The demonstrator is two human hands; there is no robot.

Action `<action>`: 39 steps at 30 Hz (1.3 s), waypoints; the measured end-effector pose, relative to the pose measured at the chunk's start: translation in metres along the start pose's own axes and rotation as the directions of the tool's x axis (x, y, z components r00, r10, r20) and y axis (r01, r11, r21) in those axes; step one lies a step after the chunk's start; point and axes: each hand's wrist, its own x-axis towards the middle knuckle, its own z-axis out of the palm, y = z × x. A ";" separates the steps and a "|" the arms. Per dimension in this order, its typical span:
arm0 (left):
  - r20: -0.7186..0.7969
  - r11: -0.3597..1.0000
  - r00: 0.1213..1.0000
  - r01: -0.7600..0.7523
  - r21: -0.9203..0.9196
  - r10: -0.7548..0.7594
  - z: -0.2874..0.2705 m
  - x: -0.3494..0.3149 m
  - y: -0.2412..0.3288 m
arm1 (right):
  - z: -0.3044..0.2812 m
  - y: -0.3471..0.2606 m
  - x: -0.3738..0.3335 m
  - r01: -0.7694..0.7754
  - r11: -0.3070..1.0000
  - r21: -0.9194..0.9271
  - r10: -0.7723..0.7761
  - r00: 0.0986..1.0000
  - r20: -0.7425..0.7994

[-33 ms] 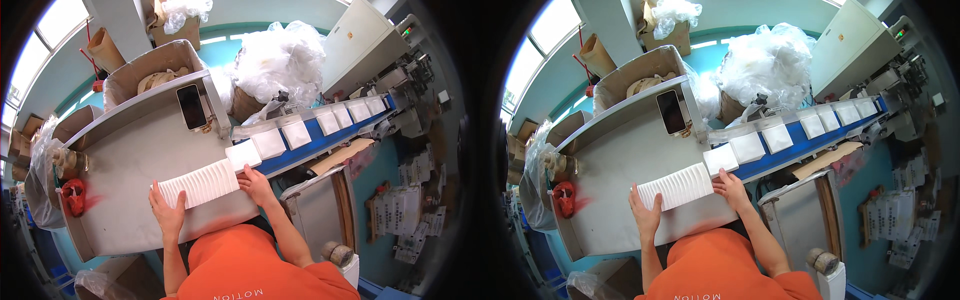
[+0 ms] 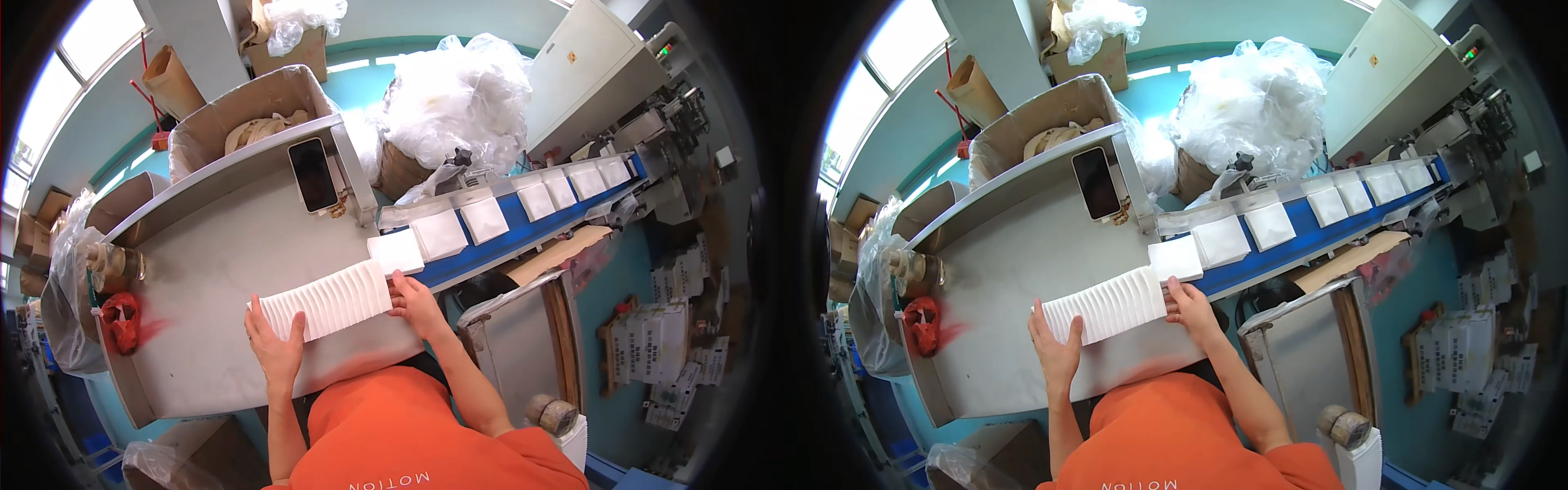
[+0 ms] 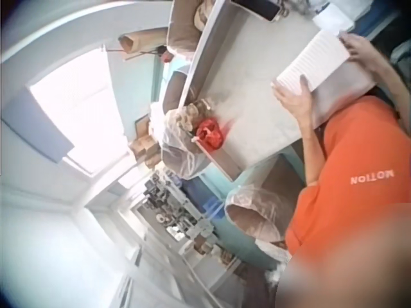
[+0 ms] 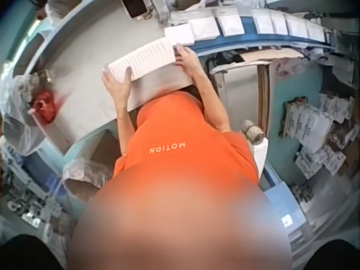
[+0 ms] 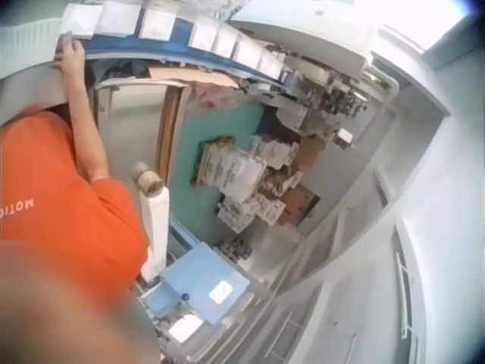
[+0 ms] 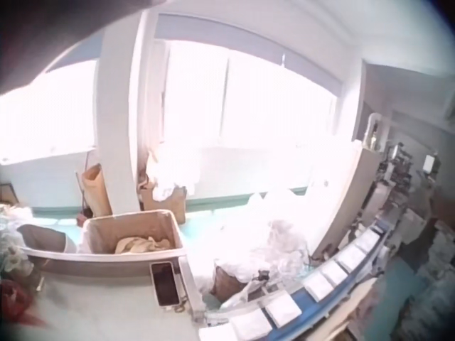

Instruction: Sorting and counting pleated paper filters on a conveyor belt and workbench in a factory setting.

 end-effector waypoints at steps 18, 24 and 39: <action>-0.020 1.000 1.000 0.010 0.000 -0.010 0.001 -0.003 0.002 | 0.015 0.023 0.010 -0.034 0.997 0.068 0.026 0.994 0.107; 0.016 1.000 1.000 0.024 -0.013 -0.024 -0.002 -0.002 -0.003 | -0.016 0.023 0.007 0.006 0.986 0.165 -0.010 1.000 0.022; 0.040 0.998 0.999 -0.030 -0.055 0.033 0.000 0.000 0.005 | -0.014 0.028 0.006 0.063 0.989 -0.131 -0.046 0.991 0.124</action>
